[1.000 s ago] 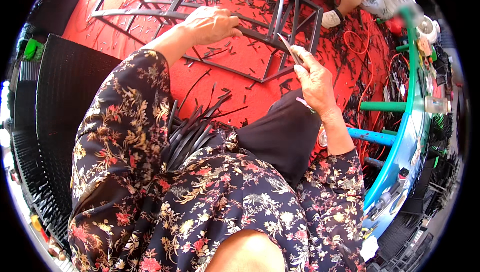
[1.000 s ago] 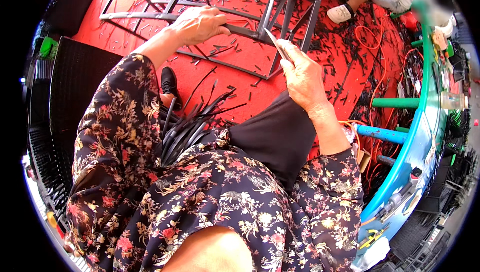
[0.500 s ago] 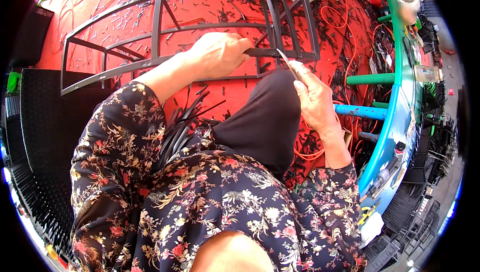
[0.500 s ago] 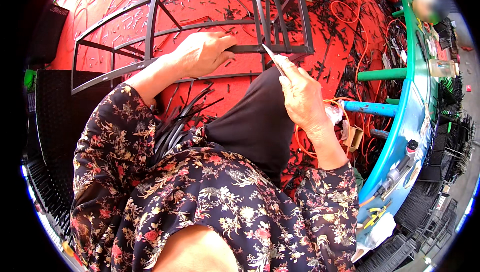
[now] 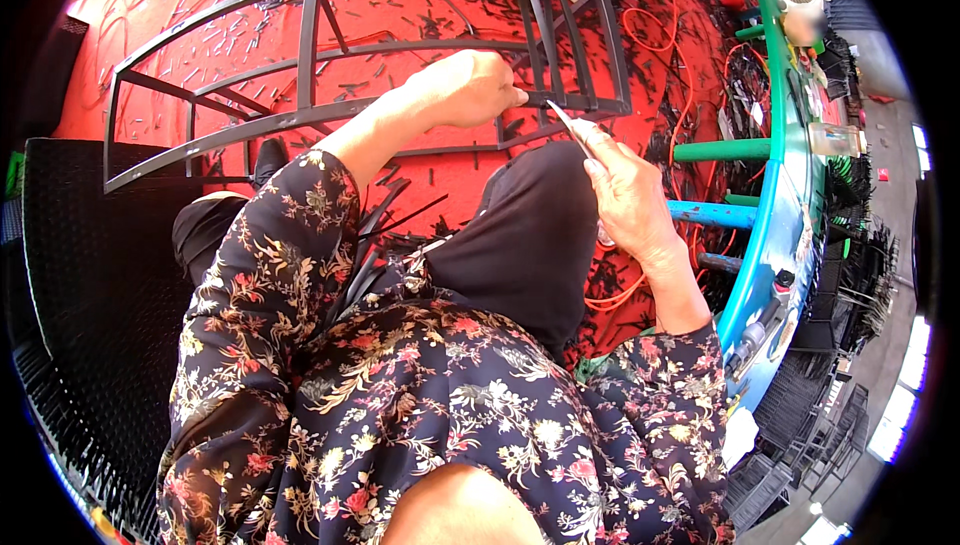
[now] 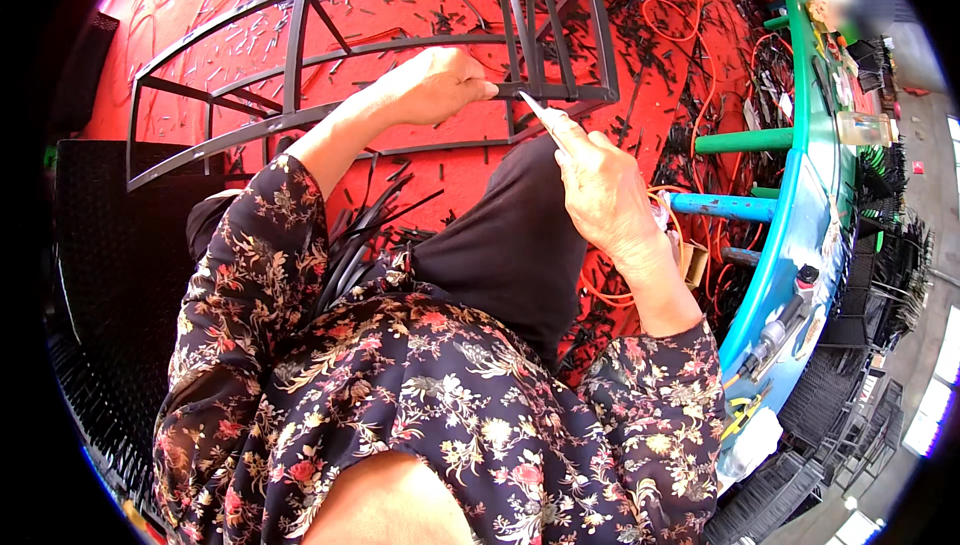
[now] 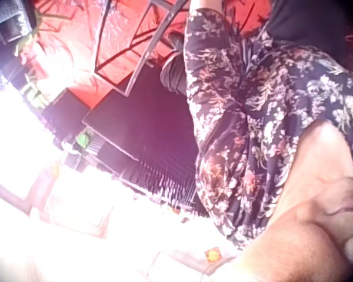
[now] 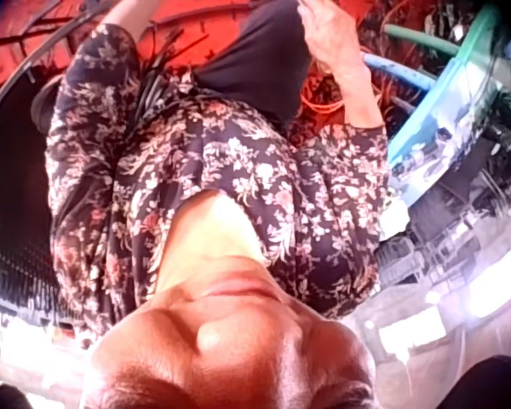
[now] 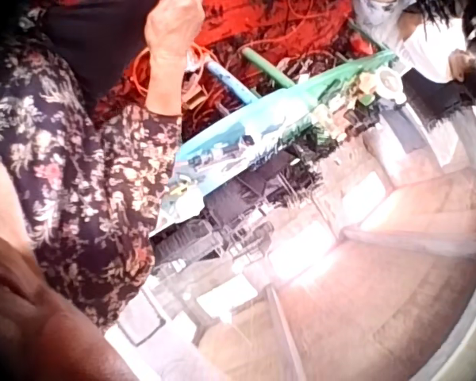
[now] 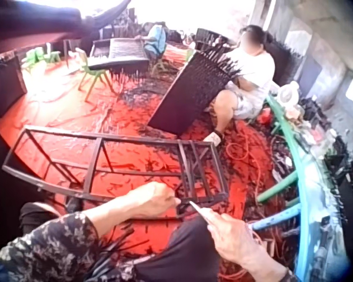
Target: The person sits on the floor and weaves black plastic strips into a metal chair frame. They use a flat metal tool to push the strips through the frame slots and a hammer to tap them into place. The person repeatedly picks up strips, threads them through the frame, and secures them.
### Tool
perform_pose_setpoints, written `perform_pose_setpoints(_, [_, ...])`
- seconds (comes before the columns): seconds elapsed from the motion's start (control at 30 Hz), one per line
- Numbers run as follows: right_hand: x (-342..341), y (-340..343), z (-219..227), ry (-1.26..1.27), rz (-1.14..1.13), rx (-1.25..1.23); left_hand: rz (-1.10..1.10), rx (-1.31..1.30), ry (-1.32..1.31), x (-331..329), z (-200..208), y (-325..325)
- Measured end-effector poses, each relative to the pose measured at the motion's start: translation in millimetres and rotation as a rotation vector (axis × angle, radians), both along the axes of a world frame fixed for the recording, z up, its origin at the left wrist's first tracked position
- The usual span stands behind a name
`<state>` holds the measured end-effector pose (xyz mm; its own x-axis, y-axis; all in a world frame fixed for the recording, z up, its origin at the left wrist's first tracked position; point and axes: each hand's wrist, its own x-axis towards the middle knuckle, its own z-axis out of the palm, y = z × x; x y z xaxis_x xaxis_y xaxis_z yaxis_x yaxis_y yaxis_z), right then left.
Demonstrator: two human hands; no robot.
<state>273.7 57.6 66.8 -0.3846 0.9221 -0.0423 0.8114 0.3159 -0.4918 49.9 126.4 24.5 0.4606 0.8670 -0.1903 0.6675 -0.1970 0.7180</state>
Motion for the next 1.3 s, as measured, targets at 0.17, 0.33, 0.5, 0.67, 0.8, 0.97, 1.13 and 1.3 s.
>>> perform_pose_setpoints(0.17, [1.2,-5.3,2.3,0.062,-0.038,-0.047,0.051,0.048,0.073,1.9,4.8,-13.0])
perform_pose_setpoints(0.33, [17.4,0.9,-4.2,0.032,0.109,0.134,0.066,0.135,0.127,4.0,5.9,-24.2])
perform_pose_setpoints(0.5, [7.4,5.9,28.6,-0.437,0.238,0.284,0.066,0.162,0.132,4.4,2.6,-25.8])
perform_pose_setpoints(0.67, [16.5,26.4,34.9,-0.585,0.509,0.491,0.086,0.199,0.115,0.3,-0.8,-28.2])
perform_pose_setpoints(0.8, [30.2,40.5,25.2,-0.469,0.553,0.362,0.08,0.234,0.136,-2.0,-1.3,-28.7])
perform_pose_setpoints(0.97, [36.3,47.8,9.6,-0.234,0.54,0.243,0.108,0.259,0.152,-4.8,4.4,-36.9])
perform_pose_setpoints(1.13, [28.5,49.2,-10.9,0.025,0.517,0.143,0.104,0.236,0.187,-11.4,8.1,-40.7])
perform_pose_setpoints(1.3, [21.2,41.4,-33.1,0.377,0.448,0.051,0.115,0.215,0.172,-18.3,6.7,-41.3])
